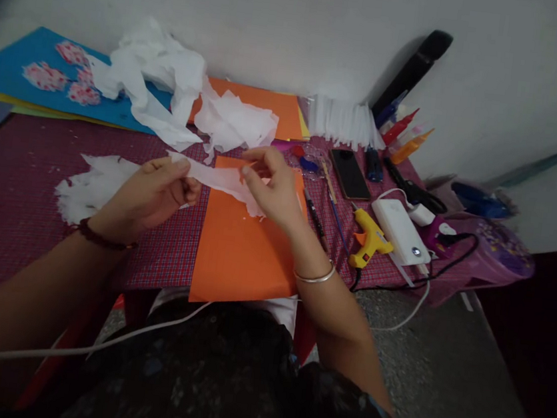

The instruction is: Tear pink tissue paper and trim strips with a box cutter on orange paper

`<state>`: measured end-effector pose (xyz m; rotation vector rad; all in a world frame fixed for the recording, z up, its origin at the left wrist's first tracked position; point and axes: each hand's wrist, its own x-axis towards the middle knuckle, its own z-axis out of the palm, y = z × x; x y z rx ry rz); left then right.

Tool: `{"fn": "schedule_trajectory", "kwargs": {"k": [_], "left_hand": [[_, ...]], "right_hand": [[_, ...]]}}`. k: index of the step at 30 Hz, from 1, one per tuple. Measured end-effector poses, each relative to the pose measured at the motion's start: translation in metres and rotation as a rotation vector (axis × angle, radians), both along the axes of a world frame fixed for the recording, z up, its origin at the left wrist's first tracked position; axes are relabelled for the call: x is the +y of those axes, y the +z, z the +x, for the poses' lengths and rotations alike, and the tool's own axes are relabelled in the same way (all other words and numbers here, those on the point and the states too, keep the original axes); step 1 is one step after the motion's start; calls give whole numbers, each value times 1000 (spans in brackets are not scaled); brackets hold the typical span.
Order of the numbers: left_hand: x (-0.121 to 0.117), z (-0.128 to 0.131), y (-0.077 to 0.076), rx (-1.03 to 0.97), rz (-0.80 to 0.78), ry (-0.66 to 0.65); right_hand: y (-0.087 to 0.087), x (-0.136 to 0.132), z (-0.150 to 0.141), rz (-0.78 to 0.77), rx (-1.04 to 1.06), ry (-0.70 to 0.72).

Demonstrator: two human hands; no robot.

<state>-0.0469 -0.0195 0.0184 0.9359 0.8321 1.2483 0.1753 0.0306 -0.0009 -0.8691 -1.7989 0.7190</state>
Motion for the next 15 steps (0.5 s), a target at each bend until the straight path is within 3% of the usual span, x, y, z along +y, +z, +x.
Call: {"fn": "schedule_trajectory", "kwargs": {"k": [4,8,12,15], "left_hand": [[-3,7,-4,44,43,-47],[-2,10,-8,41,115,-97],[0,6,-8,82,221,84],[3,2,-10,170,353,172]], "right_hand": [[9,-21,-19,20,-16,271],[0,-22,-29,-94,36,265],[-4,-18,-28,-293,149,298],[-1,-19,-27,-353,181,341]]}}
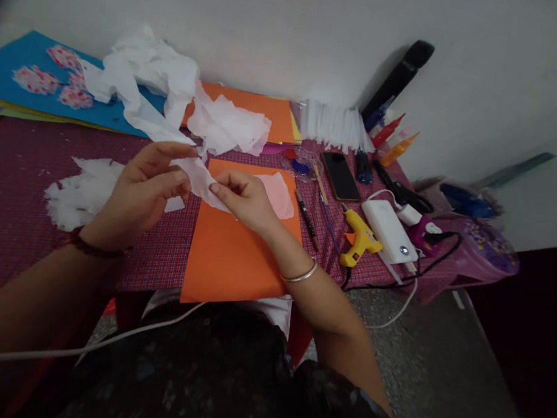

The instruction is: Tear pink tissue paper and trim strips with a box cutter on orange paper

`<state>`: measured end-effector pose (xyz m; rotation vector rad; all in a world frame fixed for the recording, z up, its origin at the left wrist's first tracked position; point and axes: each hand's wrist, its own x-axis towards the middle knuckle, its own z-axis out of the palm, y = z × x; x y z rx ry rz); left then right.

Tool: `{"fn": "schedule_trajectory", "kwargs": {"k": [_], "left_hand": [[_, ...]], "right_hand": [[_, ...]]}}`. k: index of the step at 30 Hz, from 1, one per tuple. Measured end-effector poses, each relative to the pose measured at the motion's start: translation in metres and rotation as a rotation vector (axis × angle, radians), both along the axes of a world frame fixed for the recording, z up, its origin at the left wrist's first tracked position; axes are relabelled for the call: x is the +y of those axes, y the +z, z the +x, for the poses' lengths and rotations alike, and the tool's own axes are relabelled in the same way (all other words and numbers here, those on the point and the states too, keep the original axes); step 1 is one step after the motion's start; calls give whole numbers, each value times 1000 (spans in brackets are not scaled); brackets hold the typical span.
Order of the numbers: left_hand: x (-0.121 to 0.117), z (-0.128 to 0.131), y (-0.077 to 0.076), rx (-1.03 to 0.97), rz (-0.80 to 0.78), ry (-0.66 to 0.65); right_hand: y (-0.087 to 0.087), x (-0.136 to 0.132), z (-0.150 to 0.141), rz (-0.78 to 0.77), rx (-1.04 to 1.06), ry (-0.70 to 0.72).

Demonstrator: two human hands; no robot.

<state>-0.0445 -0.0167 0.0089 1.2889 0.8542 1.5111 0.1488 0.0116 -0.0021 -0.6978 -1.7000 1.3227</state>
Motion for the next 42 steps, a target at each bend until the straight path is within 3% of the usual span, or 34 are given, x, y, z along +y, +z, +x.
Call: {"fn": "schedule_trajectory", "kwargs": {"k": [5,11,19,25,37,42], "left_hand": [[-1,0,0,167,38,-71],[-9,4,8,281,2,-49],[-4,-1,-4,253,3,-53],[-9,5,0,221,-13,-12],[-8,6,-5,181,-21,9],[-8,9,-5,38,-32,-24]], "right_hand": [[3,-3,-2,-5,-20,21],[-2,0,-2,18,-33,-50],[-2,-2,0,179,-144,-155],[1,-4,-1,278,-180,-212],[3,-7,-1,310,-159,-165],[1,-5,-1,344,-139,-165]]}}
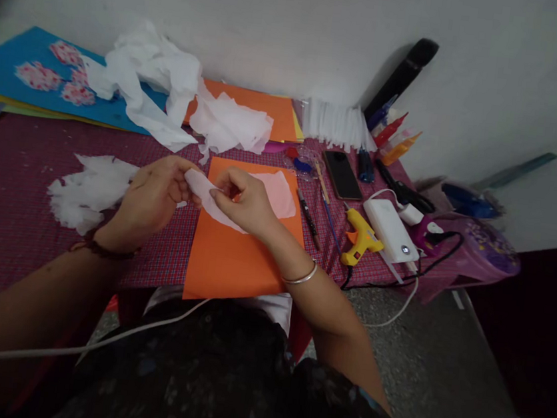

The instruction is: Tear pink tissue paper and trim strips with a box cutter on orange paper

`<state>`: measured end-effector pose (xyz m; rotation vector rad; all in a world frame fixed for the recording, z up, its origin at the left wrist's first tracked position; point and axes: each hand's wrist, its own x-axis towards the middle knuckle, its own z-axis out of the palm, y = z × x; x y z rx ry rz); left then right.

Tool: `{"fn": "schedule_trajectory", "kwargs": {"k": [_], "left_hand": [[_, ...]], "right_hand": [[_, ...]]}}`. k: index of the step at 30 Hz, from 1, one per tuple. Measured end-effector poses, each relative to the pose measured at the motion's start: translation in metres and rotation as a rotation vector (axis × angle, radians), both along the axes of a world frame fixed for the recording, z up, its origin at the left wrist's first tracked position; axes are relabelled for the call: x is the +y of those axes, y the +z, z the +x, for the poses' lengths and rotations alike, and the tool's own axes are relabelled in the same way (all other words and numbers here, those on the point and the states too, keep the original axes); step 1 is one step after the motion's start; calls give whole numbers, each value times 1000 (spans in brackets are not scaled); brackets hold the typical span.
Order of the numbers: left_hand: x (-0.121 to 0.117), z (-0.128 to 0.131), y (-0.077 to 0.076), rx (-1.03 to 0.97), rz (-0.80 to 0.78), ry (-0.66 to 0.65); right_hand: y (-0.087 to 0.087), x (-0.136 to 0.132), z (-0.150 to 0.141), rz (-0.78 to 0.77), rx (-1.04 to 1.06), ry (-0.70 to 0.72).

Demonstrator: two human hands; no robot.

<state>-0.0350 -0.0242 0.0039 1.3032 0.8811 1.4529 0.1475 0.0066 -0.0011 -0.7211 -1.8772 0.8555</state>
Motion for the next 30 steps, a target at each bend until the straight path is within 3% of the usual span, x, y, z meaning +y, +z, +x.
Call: {"fn": "schedule_trajectory", "kwargs": {"k": [4,7,11,17,23,30], "left_hand": [[-1,2,4,-17,-12,0],[-4,3,6,117,66,137],[-6,1,3,362,272,299],[-7,-2,5,621,585,296],[-8,0,7,645,469,213],[-6,1,-2,589,380,245]], "right_hand": [[0,2,1,-56,0,-36],[0,4,3,-96,28,-70],[1,2,3,-101,88,-82],[8,-6,3,-52,126,-48],[6,-4,2,-144,92,53],[4,-3,1,-140,0,70]]}}
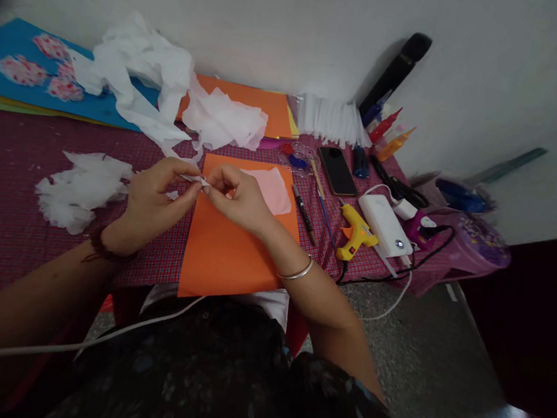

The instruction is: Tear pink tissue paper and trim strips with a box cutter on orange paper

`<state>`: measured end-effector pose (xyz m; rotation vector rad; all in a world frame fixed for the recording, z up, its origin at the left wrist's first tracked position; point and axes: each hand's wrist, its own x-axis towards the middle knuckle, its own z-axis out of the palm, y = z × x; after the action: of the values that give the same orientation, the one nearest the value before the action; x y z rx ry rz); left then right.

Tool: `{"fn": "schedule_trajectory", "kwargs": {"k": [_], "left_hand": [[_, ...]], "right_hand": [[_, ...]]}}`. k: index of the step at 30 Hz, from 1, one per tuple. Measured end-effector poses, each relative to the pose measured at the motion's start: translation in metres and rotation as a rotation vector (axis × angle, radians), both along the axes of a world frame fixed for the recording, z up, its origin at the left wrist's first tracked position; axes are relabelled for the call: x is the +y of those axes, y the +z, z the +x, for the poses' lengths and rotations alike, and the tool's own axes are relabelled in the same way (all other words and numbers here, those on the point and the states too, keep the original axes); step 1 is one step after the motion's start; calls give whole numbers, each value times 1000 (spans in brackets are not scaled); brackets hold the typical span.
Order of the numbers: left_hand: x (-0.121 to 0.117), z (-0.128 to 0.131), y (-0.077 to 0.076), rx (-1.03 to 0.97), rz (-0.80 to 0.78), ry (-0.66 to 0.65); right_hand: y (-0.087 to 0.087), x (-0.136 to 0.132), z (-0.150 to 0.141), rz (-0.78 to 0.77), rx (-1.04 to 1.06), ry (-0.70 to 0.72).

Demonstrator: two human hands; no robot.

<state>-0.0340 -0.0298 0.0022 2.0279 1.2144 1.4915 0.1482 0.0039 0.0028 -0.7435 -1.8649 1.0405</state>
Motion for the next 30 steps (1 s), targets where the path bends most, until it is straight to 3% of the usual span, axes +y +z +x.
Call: {"fn": "schedule_trajectory", "kwargs": {"k": [11,16,19,23,30], "left_hand": [[0,-1,5,44,-7,-35],[-2,-1,6,-18,81,85],[-6,0,8,75,176,109],[-10,5,7,121,26,-1],[-7,8,-4,119,-53,22]], "right_hand": [[3,0,3,21,23,9],[1,4,4,-138,54,56],[0,6,5,-224,99,91],[1,5,5,-252,132,151],[7,2,9,-320,109,232]]}}
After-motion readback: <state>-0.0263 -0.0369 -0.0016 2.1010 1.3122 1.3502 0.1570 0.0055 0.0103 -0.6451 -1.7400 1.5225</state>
